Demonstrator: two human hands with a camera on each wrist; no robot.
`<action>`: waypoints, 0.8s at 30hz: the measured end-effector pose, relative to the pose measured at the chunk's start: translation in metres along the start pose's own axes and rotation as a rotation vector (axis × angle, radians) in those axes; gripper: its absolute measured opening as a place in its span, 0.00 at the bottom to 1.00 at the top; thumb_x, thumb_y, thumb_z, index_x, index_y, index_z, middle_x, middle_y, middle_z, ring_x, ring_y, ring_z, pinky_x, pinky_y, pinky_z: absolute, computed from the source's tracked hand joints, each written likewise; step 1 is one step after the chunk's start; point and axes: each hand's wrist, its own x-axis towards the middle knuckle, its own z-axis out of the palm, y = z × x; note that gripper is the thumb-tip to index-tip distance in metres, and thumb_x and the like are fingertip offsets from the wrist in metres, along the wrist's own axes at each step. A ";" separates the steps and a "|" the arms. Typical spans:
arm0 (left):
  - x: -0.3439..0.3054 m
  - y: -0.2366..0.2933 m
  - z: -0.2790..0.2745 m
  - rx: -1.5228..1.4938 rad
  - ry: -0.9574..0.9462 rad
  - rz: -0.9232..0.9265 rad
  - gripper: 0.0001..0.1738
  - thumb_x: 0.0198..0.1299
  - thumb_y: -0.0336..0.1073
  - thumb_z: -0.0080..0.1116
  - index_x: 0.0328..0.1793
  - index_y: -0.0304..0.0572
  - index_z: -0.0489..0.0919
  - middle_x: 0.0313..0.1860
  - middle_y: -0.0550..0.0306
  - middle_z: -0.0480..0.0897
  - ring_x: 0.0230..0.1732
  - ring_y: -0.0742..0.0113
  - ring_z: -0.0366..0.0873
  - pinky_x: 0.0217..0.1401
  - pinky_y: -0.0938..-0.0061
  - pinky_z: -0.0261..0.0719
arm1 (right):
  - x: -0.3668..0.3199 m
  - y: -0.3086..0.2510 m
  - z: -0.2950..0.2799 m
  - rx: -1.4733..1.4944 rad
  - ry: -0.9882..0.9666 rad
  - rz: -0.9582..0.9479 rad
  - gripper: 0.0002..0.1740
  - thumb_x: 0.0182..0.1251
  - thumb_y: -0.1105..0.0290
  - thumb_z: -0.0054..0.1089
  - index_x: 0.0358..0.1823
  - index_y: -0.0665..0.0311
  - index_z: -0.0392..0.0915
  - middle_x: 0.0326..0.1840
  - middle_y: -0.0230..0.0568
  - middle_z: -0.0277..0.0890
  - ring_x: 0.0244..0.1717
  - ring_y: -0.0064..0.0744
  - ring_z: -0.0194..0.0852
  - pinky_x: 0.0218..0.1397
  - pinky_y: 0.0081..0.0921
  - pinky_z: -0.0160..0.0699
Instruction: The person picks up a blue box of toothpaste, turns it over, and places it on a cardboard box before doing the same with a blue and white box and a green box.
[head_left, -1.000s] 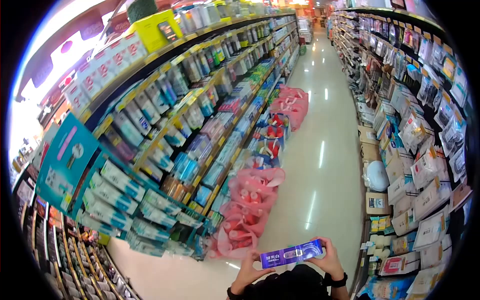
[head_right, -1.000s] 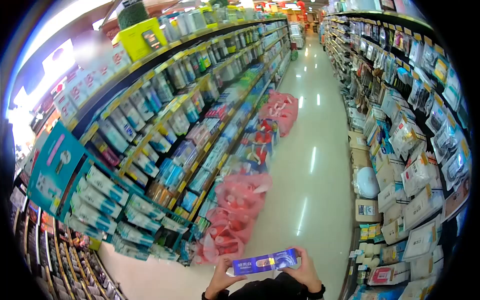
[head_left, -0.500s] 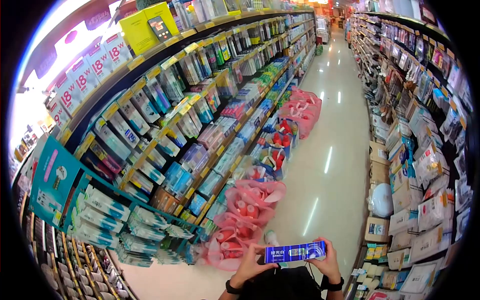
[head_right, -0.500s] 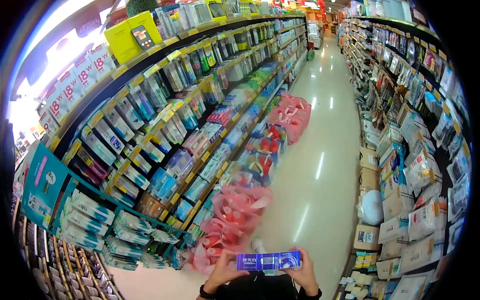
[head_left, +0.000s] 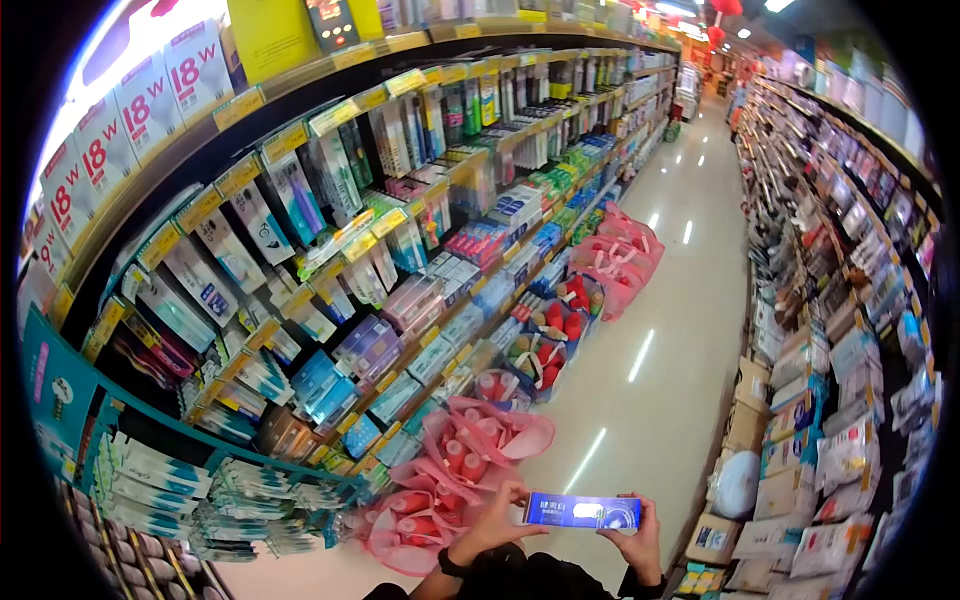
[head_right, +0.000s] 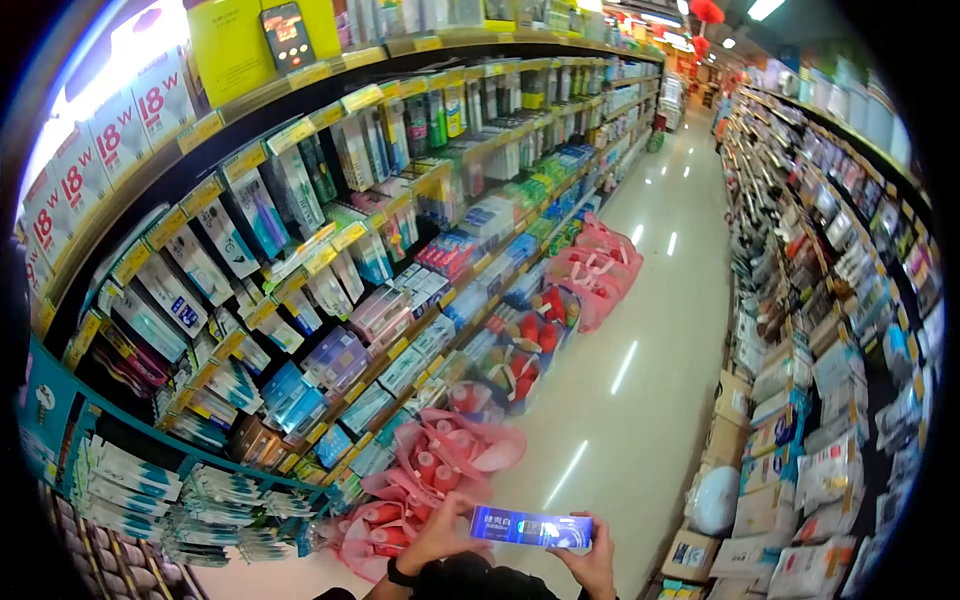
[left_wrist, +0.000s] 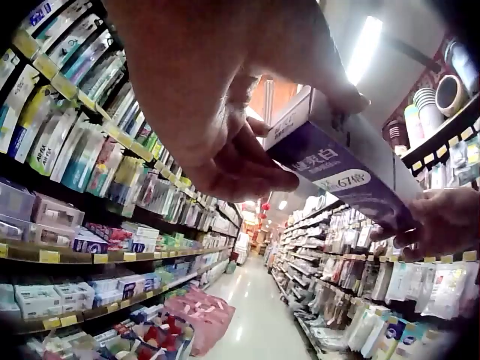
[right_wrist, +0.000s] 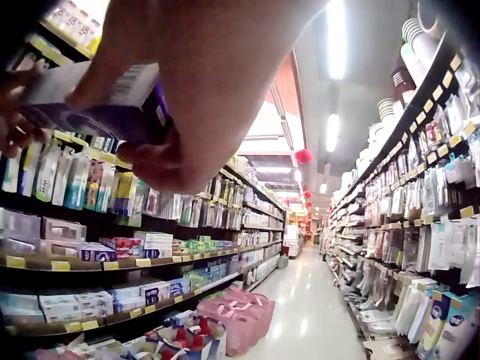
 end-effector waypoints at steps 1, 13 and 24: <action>0.012 0.006 -0.007 0.039 -0.012 -0.031 0.39 0.42 0.36 0.82 0.54 0.38 0.65 0.51 0.53 0.75 0.54 0.65 0.76 0.56 0.70 0.77 | 0.018 -0.003 0.002 -0.004 -0.018 -0.001 0.43 0.40 0.75 0.83 0.58 0.69 0.65 0.52 0.47 0.78 0.50 0.33 0.80 0.54 0.30 0.80; 0.113 -0.022 -0.050 0.066 0.082 0.047 0.41 0.44 0.41 0.81 0.55 0.39 0.62 0.44 0.53 0.76 0.49 0.64 0.79 0.53 0.69 0.77 | 0.145 0.000 0.029 0.026 -0.044 -0.070 0.45 0.42 0.76 0.82 0.62 0.70 0.62 0.52 0.47 0.78 0.50 0.34 0.80 0.56 0.30 0.78; 0.191 -0.038 -0.033 0.054 0.137 -0.045 0.42 0.43 0.45 0.81 0.58 0.40 0.64 0.47 0.53 0.75 0.50 0.63 0.77 0.53 0.69 0.76 | 0.245 0.027 0.009 -0.004 -0.154 -0.009 0.44 0.43 0.73 0.81 0.61 0.69 0.62 0.52 0.48 0.78 0.52 0.37 0.79 0.57 0.33 0.77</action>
